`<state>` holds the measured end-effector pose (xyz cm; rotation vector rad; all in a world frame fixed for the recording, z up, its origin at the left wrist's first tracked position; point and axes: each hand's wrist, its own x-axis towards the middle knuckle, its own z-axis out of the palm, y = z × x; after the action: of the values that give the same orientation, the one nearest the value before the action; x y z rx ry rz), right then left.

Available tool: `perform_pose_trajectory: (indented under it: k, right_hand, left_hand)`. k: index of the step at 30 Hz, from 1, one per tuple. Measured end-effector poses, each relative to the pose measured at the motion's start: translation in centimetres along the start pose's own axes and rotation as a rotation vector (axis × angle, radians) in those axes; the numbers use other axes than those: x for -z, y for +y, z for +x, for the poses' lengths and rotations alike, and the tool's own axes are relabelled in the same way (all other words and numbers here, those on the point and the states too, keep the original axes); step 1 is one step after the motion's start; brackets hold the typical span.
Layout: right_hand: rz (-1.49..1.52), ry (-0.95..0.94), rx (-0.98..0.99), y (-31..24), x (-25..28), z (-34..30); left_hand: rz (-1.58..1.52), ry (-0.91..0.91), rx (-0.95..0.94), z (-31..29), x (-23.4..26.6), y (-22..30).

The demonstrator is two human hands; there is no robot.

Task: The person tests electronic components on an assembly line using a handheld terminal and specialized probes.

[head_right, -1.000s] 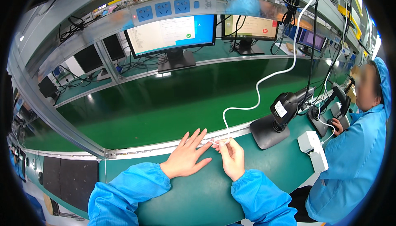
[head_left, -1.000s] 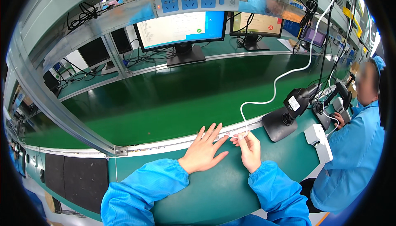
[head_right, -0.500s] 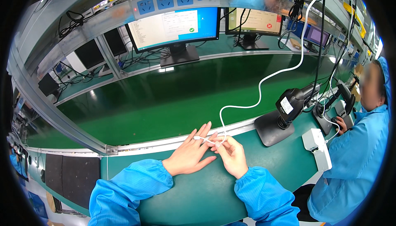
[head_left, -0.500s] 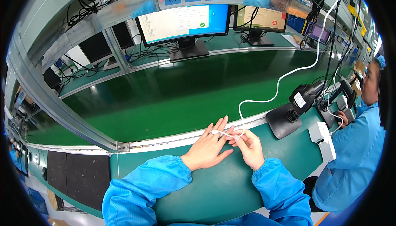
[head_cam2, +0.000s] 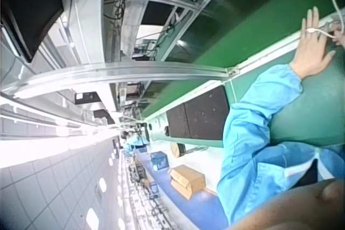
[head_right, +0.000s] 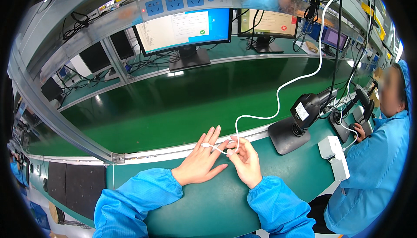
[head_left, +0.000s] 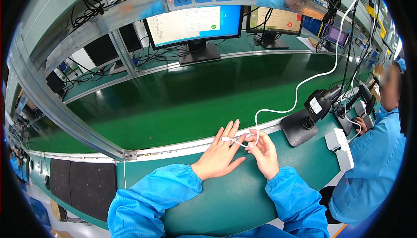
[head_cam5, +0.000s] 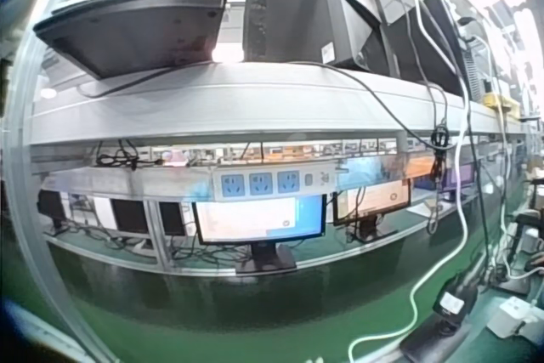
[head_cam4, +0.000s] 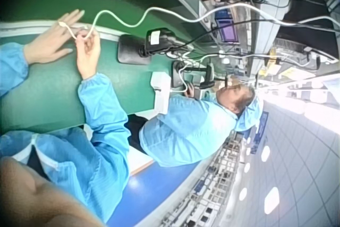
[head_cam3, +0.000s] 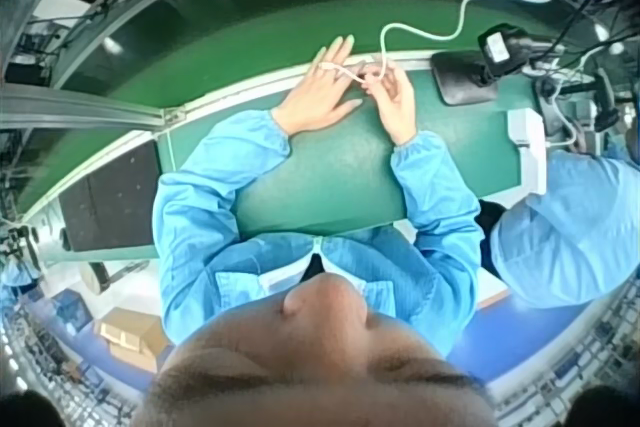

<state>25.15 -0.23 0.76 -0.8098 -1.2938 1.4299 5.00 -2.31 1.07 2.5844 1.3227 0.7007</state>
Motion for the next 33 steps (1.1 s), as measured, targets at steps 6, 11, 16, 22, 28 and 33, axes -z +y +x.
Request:
perform_pose_trajectory:
  k: [6,11,16,22,28,33]
  right_hand:
    - [-0.057,-0.106,-0.040,0.6,0.3,-0.3]
    - [-0.326,-0.056,0.174,0.4,0.2,-0.5]
    - [-0.319,-0.009,0.215,0.0,0.2,-0.3]
    - [-0.428,-0.088,0.258,-0.4,0.1,-0.3]
    - [-0.475,-0.094,0.331,-0.4,0.1,-0.4]
    - [-0.232,0.047,0.230,0.3,0.3,-0.7]
  left_hand:
    - [-0.043,0.017,-0.090,0.3,0.2,0.1]
    - [-0.041,-0.015,-0.141,0.3,0.1,-0.1]
    - [-0.044,-0.022,-0.161,0.4,-0.1,0.1]
    - [-0.044,-0.032,-0.140,0.4,0.0,0.1]
    - [-0.025,-0.046,-0.171,0.3,-0.4,-0.2]
    - [-0.069,0.013,-0.132,0.1,-0.6,-0.6]
